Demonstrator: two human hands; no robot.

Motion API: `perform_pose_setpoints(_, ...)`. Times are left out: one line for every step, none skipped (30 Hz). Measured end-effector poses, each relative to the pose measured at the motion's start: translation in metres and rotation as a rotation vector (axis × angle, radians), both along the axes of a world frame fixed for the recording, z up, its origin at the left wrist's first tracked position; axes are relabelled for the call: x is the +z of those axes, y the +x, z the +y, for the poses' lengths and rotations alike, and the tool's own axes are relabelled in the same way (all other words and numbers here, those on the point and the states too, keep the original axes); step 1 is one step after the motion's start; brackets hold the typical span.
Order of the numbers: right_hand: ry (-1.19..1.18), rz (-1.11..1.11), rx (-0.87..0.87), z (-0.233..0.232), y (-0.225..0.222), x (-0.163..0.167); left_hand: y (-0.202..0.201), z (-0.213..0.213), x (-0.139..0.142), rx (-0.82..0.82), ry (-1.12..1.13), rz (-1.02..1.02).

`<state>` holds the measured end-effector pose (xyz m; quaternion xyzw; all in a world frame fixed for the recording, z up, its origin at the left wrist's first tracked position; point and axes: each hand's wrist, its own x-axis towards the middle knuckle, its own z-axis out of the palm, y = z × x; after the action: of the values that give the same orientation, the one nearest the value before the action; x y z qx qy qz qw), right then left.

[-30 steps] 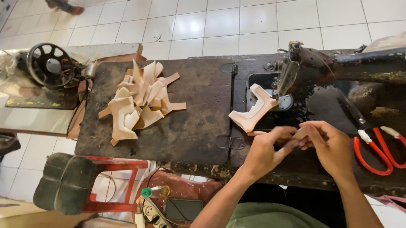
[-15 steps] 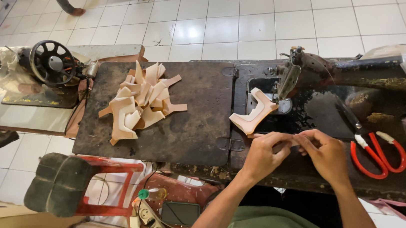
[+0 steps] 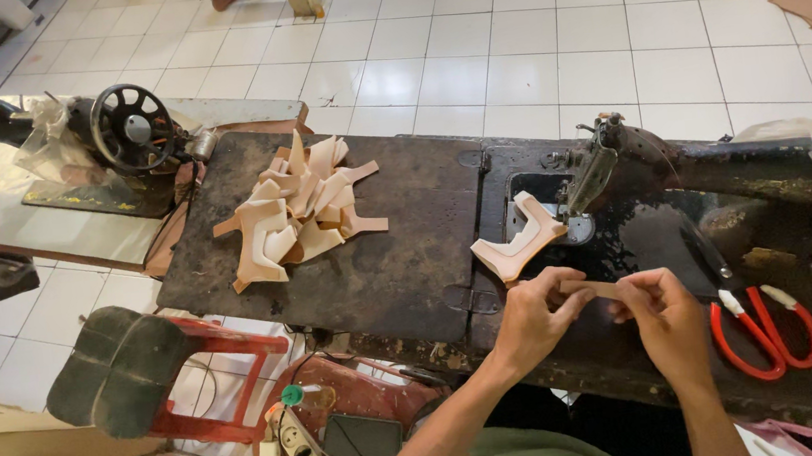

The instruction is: The person uses a sewing machine to stitch beige shoe parts, inserting white inserts into the pieces before sewing. They guide the parts under the needle, sew along the edges, and trim excess thread with scissors.

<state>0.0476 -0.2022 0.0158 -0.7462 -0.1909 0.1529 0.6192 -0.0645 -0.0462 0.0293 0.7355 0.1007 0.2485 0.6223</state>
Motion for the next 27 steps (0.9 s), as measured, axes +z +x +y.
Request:
perform_pose_setpoints(0.031,0.014,0.020,0.000,-0.001,0.001,0.000,0.000,0.000,0.015,0.027,-0.033)
perform_pose_setpoints(0.061,0.030,0.040,0.000,-0.002,0.001,-0.001,0.001,0.001,0.030,0.054,-0.064)
perform_pose_setpoints(0.092,0.045,0.059,0.001,-0.003,0.002,-0.002,0.001,0.001,0.043,0.081,-0.096)
perform_pose_setpoints(0.023,0.013,0.054,0.003,-0.004,0.002,-0.002,0.001,0.002,0.029,0.082,-0.085)
perform_pose_setpoints(-0.050,-0.018,0.044,0.004,-0.005,0.001,-0.001,0.002,0.003,0.011,0.079,-0.074)
perform_pose_setpoints(-0.127,-0.042,0.028,0.004,-0.006,0.001,-0.002,0.001,0.005,-0.014,0.072,-0.057)
perform_pose_setpoints(-0.079,-0.027,0.042,0.004,-0.007,-0.001,-0.002,0.000,0.006,0.033,0.097,-0.008)
perform_pose_setpoints(-0.030,-0.011,0.048,0.004,-0.008,-0.002,-0.002,0.001,0.008,0.071,0.124,0.043)
perform_pose_setpoints(0.019,0.003,0.048,0.001,-0.008,-0.002,-0.001,0.003,0.010,0.105,0.152,0.093)
perform_pose_setpoints(0.034,0.015,0.023,-0.002,-0.009,-0.002,-0.002,0.006,0.012,0.109,0.153,0.064)
perform_pose_setpoints(0.054,0.022,-0.005,-0.006,-0.009,-0.002,-0.001,0.013,0.014,0.111,0.159,0.031)
perform_pose_setpoints(0.079,0.023,-0.034,-0.010,-0.008,-0.001,-0.001,0.022,0.017,0.137,0.247,-0.045)
perform_pose_setpoints(0.063,-0.022,-0.042,-0.014,-0.007,0.001,0.000,0.034,0.019,0.164,0.332,-0.126)
perform_pose_setpoints(0.044,-0.069,-0.041,-0.017,-0.005,0.004,0.003,0.047,0.022,0.170,0.411,-0.087)
perform_pose_setpoints(0.023,-0.116,-0.033,-0.019,-0.001,0.008,0.008,0.059,0.024,0.184,0.490,-0.050)
perform_pose_setpoints(-0.013,-0.147,-0.027,-0.019,0.003,0.012,0.015,0.070,0.025,0.138,0.595,-0.043)
perform_pose_setpoints(-0.049,-0.174,-0.018,-0.017,0.008,0.017,0.022,0.081,0.027,0.093,0.700,-0.034)
perform_pose_setpoints(-0.085,-0.200,-0.004,-0.014,0.014,0.021,0.027,0.088,0.028,0.051,0.804,-0.025)
perform_pose_setpoints(-0.066,-0.239,0.028,-0.009,0.020,0.026,0.032,0.094,0.029,-0.037,0.858,-0.012)
perform_pose_setpoints(-0.048,-0.277,0.058,-0.004,0.027,0.031,0.036,0.099,0.029,-0.128,0.911,0.000)
perform_pose_setpoints(-0.030,-0.318,0.085,0.002,0.035,0.035,0.039,0.100,0.030,-0.222,0.963,0.008)
perform_pose_setpoints(-0.093,-0.264,0.100,0.008,0.042,0.039,0.042,0.100,0.030,-0.253,1.004,-0.014)
perform_pose_setpoints(-0.154,-0.209,0.121,0.014,0.049,0.043,0.042,0.100,0.030,-0.280,1.046,-0.032)
perform_pose_setpoints(-0.215,-0.152,0.146,0.021,0.055,0.045,0.040,0.099,0.029,-0.303,1.086,-0.047)
perform_pose_setpoints(-0.234,-0.111,0.156,0.028,0.059,0.047,0.039,0.098,0.029,-0.272,1.068,-0.054)
perform_pose_setpoints(-0.254,-0.073,0.164,0.035,0.063,0.047,0.038,0.098,0.028,-0.242,1.049,-0.062)
perform_pose_setpoints(-0.276,-0.028,0.177,0.041,0.066,0.047,0.036,0.096,0.027,-0.212,1.025,-0.065)
